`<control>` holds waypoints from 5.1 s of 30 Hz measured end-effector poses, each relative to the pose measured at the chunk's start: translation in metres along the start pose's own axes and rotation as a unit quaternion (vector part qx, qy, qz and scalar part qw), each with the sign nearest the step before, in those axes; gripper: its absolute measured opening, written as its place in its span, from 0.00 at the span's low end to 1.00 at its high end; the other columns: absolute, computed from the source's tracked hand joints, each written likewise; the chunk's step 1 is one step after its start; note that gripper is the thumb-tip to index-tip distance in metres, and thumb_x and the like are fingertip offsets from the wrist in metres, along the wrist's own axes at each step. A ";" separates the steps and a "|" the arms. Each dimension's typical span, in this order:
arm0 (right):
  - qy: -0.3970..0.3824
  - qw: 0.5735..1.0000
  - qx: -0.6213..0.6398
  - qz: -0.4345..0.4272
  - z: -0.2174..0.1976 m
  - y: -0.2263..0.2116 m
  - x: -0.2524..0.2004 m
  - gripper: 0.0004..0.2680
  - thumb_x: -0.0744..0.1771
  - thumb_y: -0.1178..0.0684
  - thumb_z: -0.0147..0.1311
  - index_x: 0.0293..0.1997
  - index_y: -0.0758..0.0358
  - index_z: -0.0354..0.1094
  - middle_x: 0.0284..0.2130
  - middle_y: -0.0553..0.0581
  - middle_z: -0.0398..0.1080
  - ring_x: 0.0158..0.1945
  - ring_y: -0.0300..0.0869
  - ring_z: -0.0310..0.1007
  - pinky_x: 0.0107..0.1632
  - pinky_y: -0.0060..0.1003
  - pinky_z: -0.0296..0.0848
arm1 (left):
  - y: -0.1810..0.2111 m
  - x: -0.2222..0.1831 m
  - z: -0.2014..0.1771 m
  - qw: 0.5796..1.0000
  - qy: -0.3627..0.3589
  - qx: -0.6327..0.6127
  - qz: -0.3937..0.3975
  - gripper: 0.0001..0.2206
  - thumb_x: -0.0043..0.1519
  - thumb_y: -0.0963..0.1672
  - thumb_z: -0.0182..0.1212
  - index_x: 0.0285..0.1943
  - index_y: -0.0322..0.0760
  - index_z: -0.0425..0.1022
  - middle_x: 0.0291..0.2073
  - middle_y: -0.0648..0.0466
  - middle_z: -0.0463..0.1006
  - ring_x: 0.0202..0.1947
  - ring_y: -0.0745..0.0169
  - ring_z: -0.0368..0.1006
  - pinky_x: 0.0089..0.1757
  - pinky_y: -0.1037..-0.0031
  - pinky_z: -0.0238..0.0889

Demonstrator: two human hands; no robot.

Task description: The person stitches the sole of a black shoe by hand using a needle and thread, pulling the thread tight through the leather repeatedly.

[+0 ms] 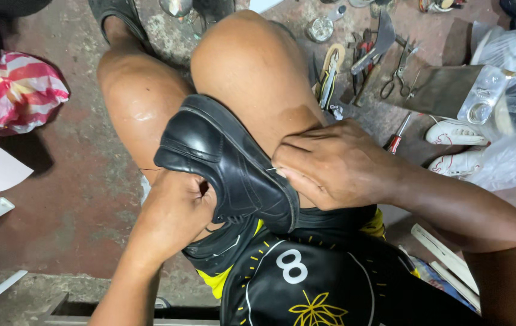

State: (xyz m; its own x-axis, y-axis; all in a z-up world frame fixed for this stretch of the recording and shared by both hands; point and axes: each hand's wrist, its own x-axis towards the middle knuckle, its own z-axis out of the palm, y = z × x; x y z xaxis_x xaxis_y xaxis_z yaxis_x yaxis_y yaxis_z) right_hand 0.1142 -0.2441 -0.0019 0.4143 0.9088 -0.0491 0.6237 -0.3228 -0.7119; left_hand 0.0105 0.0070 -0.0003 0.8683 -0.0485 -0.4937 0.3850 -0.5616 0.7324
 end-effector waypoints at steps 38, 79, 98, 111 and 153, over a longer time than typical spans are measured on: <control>-0.135 0.935 -0.311 0.104 -0.011 0.014 -0.009 0.23 0.67 0.23 0.50 0.25 0.53 0.66 0.18 0.49 0.64 0.19 0.43 0.68 0.24 0.41 0.66 | 0.007 0.001 0.007 0.993 0.072 -0.016 0.096 0.02 0.53 0.36 0.61 0.33 0.31 0.76 0.22 0.44 0.76 0.23 0.48 0.72 0.30 0.62 0.65; 0.059 0.944 0.313 0.088 0.015 0.021 -0.052 0.04 0.68 0.56 0.59 0.39 0.64 0.68 0.35 0.54 0.69 0.38 0.40 0.72 0.43 0.35 0.71 | 0.047 -0.014 0.055 0.906 0.331 0.013 0.264 0.09 0.63 0.34 0.63 0.49 0.33 0.75 0.38 0.47 0.79 0.39 0.54 0.78 0.44 0.73 0.70; -0.006 0.937 0.312 0.159 -0.005 0.002 -0.038 0.05 0.65 0.52 0.60 0.38 0.60 0.72 0.27 0.48 0.75 0.29 0.33 0.71 0.34 0.34 0.71 | 0.056 -0.015 0.048 0.981 0.106 -0.041 0.159 0.30 0.56 0.38 0.70 0.70 0.38 0.66 0.38 0.51 0.75 0.30 0.63 0.77 0.35 0.75 0.73; 0.090 0.871 -0.444 0.192 -0.059 0.120 -0.076 0.04 0.69 0.50 0.56 0.41 0.55 0.71 0.34 0.53 0.70 0.36 0.48 0.73 0.34 0.44 0.68 | 0.053 -0.014 0.053 0.983 0.116 -0.055 0.132 0.44 0.53 0.41 0.76 0.78 0.36 0.51 0.40 0.51 0.69 0.28 0.69 0.78 0.29 0.77 0.71; 0.150 0.892 0.328 0.273 0.063 -0.034 0.004 0.20 0.62 0.60 0.69 0.56 0.64 0.63 0.20 0.41 0.52 0.24 0.27 0.45 0.27 0.25 0.48 | -0.109 -0.046 -0.004 0.921 0.301 -0.246 0.017 0.14 0.62 0.39 0.67 0.26 0.37 0.65 0.24 0.64 0.63 0.26 0.77 0.56 0.31 0.79 0.51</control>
State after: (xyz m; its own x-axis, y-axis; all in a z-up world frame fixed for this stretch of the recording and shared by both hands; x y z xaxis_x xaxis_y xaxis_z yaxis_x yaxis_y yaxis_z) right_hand 0.0526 -0.2126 -0.0217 0.7582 0.5193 -0.3943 -0.2063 -0.3826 -0.9006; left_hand -0.0705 0.0735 -0.0553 0.8410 0.4917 -0.2257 0.3212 -0.1180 0.9396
